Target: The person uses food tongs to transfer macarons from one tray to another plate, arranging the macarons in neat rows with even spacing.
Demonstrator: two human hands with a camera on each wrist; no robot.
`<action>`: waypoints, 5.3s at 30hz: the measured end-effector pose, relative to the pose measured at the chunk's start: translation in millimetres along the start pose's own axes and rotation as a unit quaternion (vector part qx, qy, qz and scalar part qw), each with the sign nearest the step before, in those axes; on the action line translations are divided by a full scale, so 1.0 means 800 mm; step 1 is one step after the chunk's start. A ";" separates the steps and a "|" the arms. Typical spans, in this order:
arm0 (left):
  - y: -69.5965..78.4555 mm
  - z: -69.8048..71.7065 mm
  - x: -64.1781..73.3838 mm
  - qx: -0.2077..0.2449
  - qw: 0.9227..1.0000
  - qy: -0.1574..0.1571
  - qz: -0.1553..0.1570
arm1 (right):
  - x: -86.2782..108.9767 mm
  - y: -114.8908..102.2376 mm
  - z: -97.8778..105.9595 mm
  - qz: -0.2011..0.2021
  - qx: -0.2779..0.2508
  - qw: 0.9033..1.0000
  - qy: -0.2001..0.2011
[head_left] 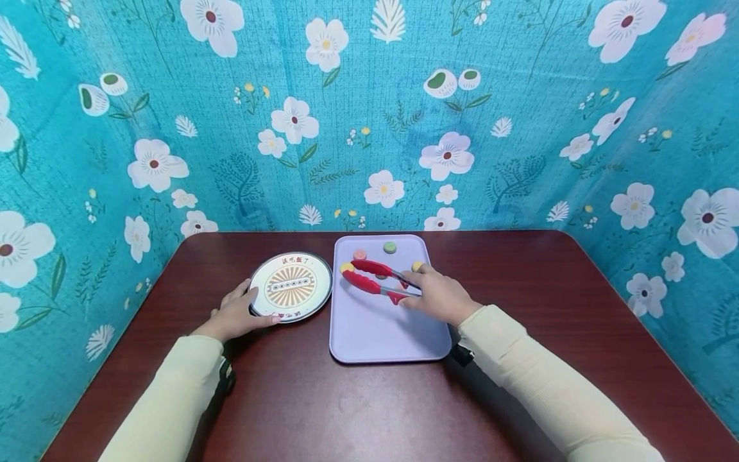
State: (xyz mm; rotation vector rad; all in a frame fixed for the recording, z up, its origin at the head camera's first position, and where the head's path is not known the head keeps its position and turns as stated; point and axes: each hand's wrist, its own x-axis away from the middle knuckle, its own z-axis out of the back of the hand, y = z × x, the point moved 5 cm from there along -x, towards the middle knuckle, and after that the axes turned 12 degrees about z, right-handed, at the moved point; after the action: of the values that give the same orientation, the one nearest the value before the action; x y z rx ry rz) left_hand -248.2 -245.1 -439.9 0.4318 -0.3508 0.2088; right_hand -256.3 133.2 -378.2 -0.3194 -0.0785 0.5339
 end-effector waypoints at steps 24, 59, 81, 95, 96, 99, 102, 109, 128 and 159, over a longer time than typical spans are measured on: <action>-0.004 -0.001 -0.003 0.001 1.000 -0.006 0.010 | -0.013 -0.003 0.007 -0.026 -0.022 0.999 0.007; 0.004 0.000 0.001 -0.011 1.000 -0.006 0.013 | -0.027 -0.021 0.019 -0.023 -0.029 0.999 0.000; 0.003 0.003 0.005 0.000 1.000 -0.011 0.008 | -0.045 -0.032 0.010 -0.011 -0.037 0.999 -0.006; 0.003 0.000 0.003 0.002 1.000 -0.011 0.015 | -0.054 -0.038 0.009 -0.012 -0.053 0.999 -0.006; 0.003 0.001 0.003 0.004 1.000 -0.012 0.015 | -0.054 -0.039 0.010 -0.013 -0.054 0.998 -0.006; 0.003 0.001 0.004 0.008 1.000 -0.013 0.014 | -0.056 -0.041 0.009 -0.013 -0.056 0.998 -0.008; 0.005 0.002 0.006 0.006 1.000 -0.011 0.011 | -0.058 -0.043 0.009 -0.011 -0.053 0.999 -0.007; 0.005 0.003 0.006 0.004 1.000 -0.009 0.011 | -0.063 -0.045 0.006 -0.011 -0.052 0.999 -0.004; -0.001 -0.001 -0.003 -0.004 1.000 -0.006 0.013 | -0.077 -0.061 -0.001 0.007 -0.051 0.999 0.017; -0.003 -0.003 -0.004 0.004 1.000 -0.005 0.015 | -0.096 -0.084 -0.025 0.015 -0.043 0.999 0.007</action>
State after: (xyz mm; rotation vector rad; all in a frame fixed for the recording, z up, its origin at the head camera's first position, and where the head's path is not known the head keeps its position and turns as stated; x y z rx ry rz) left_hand -249.8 -246.6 -444.2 0.4347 -0.3659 0.2383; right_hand -286.7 33.9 -375.0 -0.4095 -0.0844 0.5589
